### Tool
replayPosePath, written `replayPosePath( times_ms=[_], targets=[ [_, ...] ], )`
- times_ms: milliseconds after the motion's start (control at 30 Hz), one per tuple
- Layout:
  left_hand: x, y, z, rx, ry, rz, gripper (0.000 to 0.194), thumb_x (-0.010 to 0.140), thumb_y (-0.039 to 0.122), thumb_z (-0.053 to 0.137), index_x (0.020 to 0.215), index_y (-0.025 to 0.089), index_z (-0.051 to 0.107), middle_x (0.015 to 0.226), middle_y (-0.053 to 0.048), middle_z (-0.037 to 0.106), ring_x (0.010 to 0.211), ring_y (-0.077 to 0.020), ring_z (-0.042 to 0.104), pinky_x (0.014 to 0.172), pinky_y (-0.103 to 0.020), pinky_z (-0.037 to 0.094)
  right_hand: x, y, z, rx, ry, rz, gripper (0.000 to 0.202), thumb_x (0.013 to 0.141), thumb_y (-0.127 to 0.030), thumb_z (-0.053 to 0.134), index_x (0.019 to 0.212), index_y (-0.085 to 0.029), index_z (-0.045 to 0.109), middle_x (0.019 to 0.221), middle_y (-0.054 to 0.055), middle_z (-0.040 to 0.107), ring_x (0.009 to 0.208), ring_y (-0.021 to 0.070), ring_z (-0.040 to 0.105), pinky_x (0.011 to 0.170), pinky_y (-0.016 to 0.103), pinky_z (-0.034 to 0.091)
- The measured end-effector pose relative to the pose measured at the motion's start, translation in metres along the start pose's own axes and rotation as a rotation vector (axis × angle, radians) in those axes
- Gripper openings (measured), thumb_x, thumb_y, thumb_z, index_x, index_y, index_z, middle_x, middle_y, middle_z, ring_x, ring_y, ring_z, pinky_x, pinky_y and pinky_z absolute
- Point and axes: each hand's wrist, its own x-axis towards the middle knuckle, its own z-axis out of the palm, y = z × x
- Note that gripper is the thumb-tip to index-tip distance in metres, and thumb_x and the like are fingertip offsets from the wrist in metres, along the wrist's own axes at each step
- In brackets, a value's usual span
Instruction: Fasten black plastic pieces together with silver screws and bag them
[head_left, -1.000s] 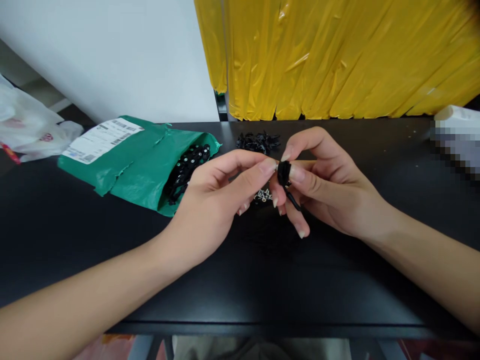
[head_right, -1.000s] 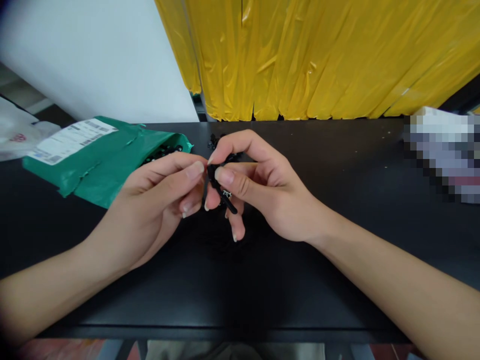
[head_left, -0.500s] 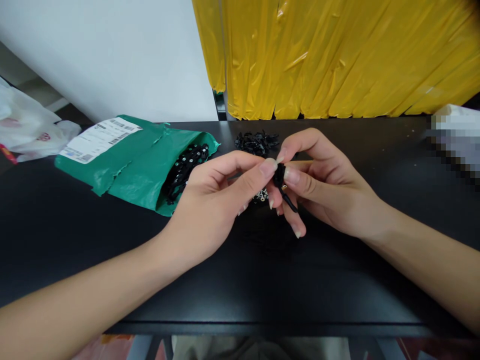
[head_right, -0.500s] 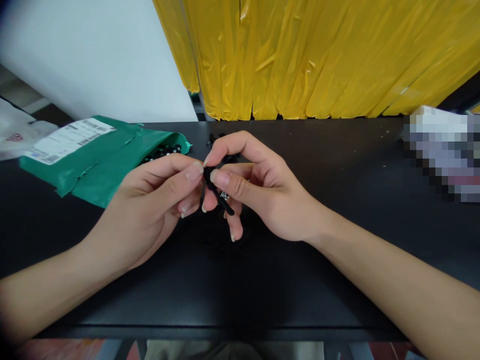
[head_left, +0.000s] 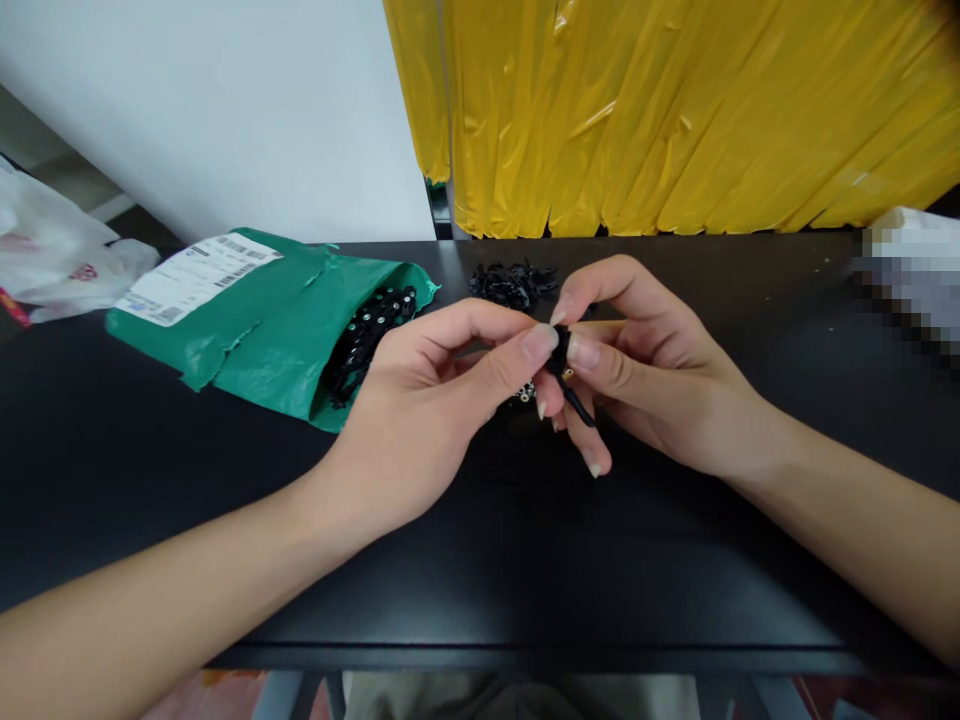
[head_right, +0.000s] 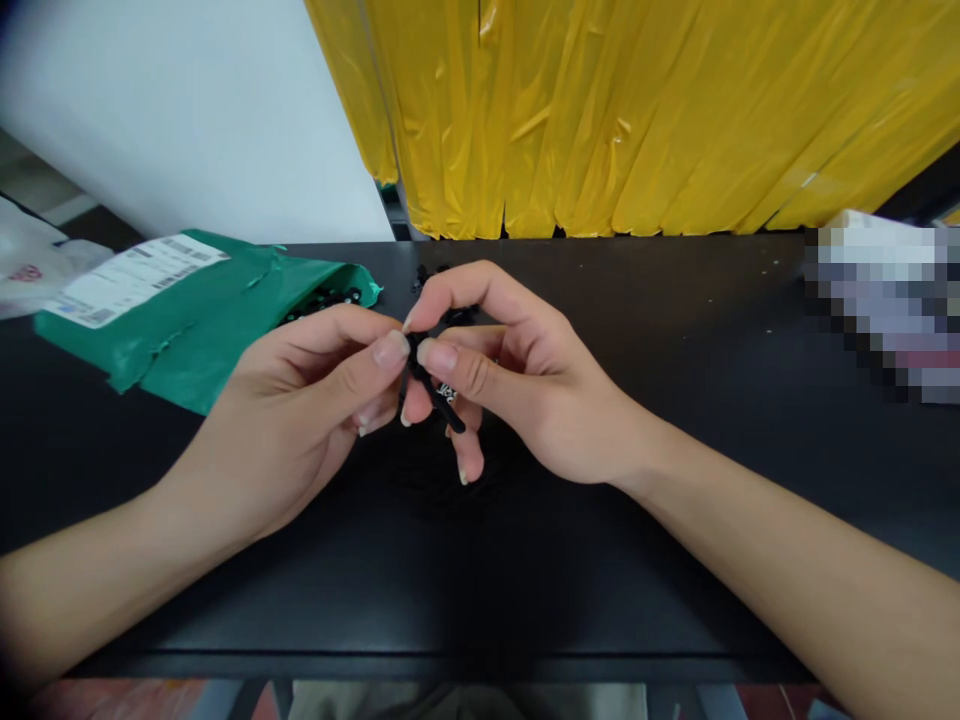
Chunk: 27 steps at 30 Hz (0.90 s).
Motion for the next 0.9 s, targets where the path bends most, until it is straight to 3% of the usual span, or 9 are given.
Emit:
replayPosePath(
  times_ms=[200, 400, 900],
  targets=[
    [0.0005, 0.0030, 0.0023, 0.051, 0.041, -0.004, 0.020, 0.097, 0.031, 0.086, 0.083, 0.019, 0.081, 0.074, 0.005, 0.077, 0.070, -0.0032, 0.071, 0.058, -0.010, 0.051, -0.0003, 0.0030, -0.0008, -0.014, 0.005, -0.022, 0.009, 0.110, -0.026, 0.068, 0.115, -0.027, 0.060, 0.086, -0.007, 0.076, 0.057, 0.0101, 0.072, 0.047, 0.018, 0.062],
    [-0.0006, 0.0045, 0.0029, 0.092, 0.048, -0.005, 0.015, 0.097, 0.017, 0.085, 0.083, 0.021, 0.080, 0.071, 0.005, 0.076, 0.073, -0.0063, 0.074, 0.063, -0.013, 0.055, 0.0005, 0.0011, 0.0006, 0.007, -0.011, 0.000, 0.010, 0.110, -0.024, 0.066, 0.116, -0.027, 0.059, 0.087, -0.006, 0.077, 0.057, 0.0096, 0.071, 0.048, 0.017, 0.063],
    [-0.0017, 0.0065, 0.0050, 0.104, 0.053, 0.004, 0.014, 0.095, 0.018, 0.088, 0.083, 0.020, 0.080, 0.069, 0.004, 0.075, 0.071, -0.0098, 0.075, 0.071, -0.018, 0.061, -0.0010, -0.0009, 0.0001, -0.001, -0.010, 0.014, 0.010, 0.111, -0.023, 0.065, 0.117, -0.026, 0.058, 0.087, -0.005, 0.077, 0.056, 0.0093, 0.072, 0.049, 0.016, 0.062]
  ],
)
